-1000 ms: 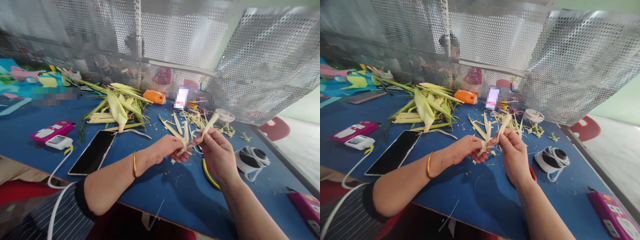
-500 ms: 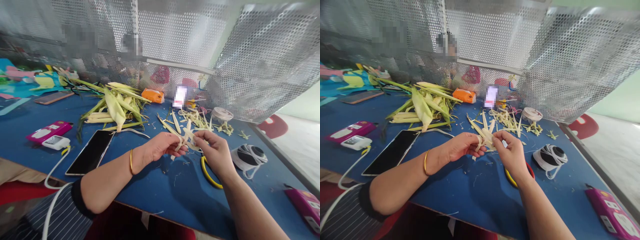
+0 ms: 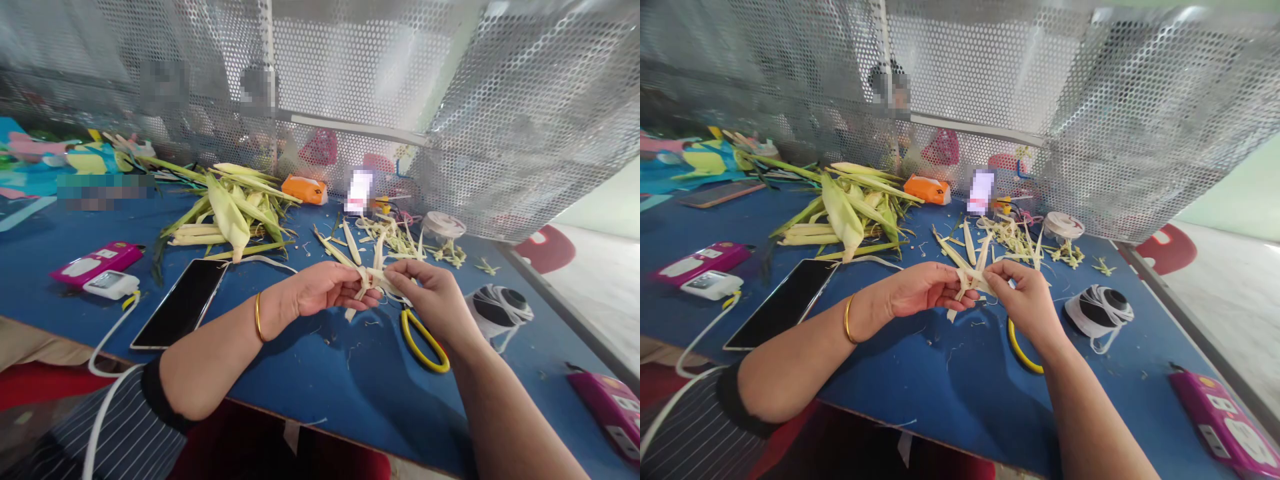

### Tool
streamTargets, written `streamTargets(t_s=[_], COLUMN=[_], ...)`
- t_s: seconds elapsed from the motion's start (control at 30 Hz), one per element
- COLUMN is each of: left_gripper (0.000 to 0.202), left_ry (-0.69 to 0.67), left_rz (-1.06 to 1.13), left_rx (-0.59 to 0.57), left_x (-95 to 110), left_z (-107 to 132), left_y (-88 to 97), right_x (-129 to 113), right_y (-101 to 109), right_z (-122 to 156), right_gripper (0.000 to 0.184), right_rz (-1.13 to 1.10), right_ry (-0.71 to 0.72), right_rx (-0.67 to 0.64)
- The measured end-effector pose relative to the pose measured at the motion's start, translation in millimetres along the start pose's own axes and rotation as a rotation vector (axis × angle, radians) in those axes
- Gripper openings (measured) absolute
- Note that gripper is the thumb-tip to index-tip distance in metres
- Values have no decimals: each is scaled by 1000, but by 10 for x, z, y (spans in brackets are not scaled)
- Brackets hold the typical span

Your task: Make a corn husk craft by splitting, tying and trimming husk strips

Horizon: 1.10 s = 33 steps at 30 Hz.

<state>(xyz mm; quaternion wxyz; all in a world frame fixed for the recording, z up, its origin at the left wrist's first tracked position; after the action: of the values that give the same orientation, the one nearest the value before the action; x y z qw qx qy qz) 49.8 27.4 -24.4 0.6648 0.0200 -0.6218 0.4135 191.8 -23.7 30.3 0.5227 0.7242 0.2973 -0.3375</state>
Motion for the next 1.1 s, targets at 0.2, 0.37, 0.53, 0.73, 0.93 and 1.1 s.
streamTargets(t_s=[0.2, 0.37, 0.53, 0.73, 0.93, 1.1], left_gripper=[28, 33, 32, 30, 30, 27], left_ry=[-19, -29, -63, -63, -10, -11], left_rz=[-48, -63, -66, -96, -117, -119], left_rx=[41, 73, 91, 132, 89, 119], left_x=[4, 24, 40, 44, 23, -15], left_z=[4, 8, 8, 25, 29, 19], left_y=[20, -3, -1, 9, -30, -38], right_x=[26, 26, 41, -33, -149, -164], right_y=[14, 32, 22, -1, -97, -222], right_z=[4, 10, 15, 17, 61, 126], right_gripper=[20, 20, 20, 19, 15, 4], right_rz=[26, 39, -10, 31, 153, 326], right_ry=[-19, -31, -68, 11, 213, 264], right_rx=[25, 43, 53, 26, 18, 157])
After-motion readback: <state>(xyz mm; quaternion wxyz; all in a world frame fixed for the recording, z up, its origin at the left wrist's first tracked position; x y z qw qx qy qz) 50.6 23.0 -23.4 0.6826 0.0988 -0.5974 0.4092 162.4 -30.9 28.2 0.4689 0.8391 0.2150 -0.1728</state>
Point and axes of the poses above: each hand's wrist, its own z-axis away from the middle knuckle, its own y-axis out of the back of the hand, x = y × z, the point moved 6 cm from there along -z, towards the middle knuckle, and after that the axes turned 5 degrees about -y, right-handed, at the moved point
